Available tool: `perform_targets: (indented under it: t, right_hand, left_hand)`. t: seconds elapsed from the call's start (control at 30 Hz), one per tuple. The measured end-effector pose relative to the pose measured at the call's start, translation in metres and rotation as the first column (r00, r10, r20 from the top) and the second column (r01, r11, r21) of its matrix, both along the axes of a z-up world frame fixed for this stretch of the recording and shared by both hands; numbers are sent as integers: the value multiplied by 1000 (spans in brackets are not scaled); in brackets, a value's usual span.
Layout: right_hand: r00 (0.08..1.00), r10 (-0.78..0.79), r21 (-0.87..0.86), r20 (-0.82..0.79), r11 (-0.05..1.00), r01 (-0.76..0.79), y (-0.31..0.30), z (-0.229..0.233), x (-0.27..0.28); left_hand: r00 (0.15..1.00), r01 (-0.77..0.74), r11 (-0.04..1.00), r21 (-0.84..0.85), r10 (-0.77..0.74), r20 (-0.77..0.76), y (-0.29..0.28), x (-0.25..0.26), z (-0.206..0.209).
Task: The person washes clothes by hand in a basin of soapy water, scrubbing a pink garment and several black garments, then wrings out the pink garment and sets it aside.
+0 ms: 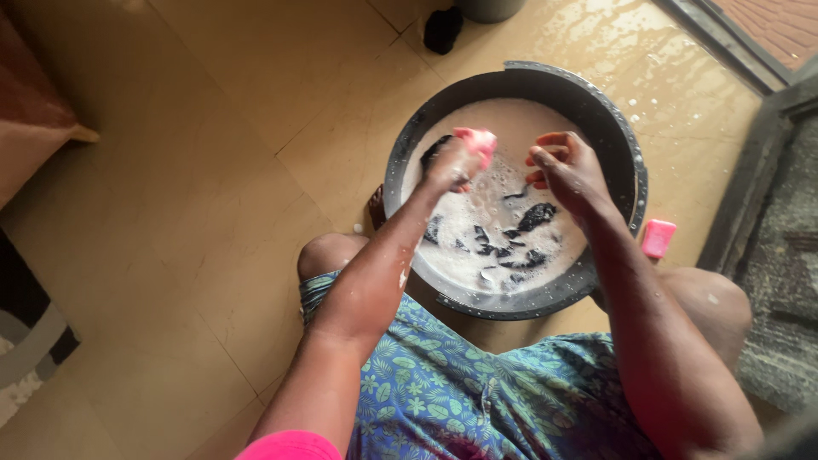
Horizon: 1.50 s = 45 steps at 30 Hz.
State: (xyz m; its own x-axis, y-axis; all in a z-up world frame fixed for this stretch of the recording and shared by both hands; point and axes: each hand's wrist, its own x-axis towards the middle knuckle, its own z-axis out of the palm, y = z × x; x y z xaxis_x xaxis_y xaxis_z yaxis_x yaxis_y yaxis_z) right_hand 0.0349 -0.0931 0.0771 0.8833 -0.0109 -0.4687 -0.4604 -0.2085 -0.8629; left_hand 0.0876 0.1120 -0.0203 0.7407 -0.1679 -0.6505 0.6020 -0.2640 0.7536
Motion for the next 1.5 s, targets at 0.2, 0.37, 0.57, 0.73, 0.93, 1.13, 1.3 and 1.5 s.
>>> perform_targets:
  t: [0.2,0.37,0.57,0.73,0.93,1.13,1.3,1.5]
  right_hand:
    - [1000,-10,27,11,1000,10,5,6,3]
    - [998,-33,58,55,998,30,1,11,6]
    - [999,-9,23,31,1000,8,-9,11,15]
    - [998,4,58,62,998,-8,-8,15,15]
    - [990,124,185,68,973,-134,16,8,2]
    - [992,103,470,-71,881,-58,47,-9,-22]
    - [970,108,523,-217,852,22,59,-13,-40]
    - [976,-35,833,-214,516,201,60,-28,-29]
  left_hand:
    - [965,-245,910,334,194,178,29,92,-63]
    - [924,-324,835,444,180,336,72,234,-88]
    - [951,-153,850,504,-11,308,71,208,-103]
    - [955,155,984,90,-173,241,20,79,25]
    - [936,101,952,-290,8,353,-24,-34,135]
    - [896,-360,483,-799,418,-151,-45,-39,73]
    - [851,-515,275,-812,280,-445,-27,-37,65]
    - [883,-447,50,-893,183,-432,-47,-38,77]
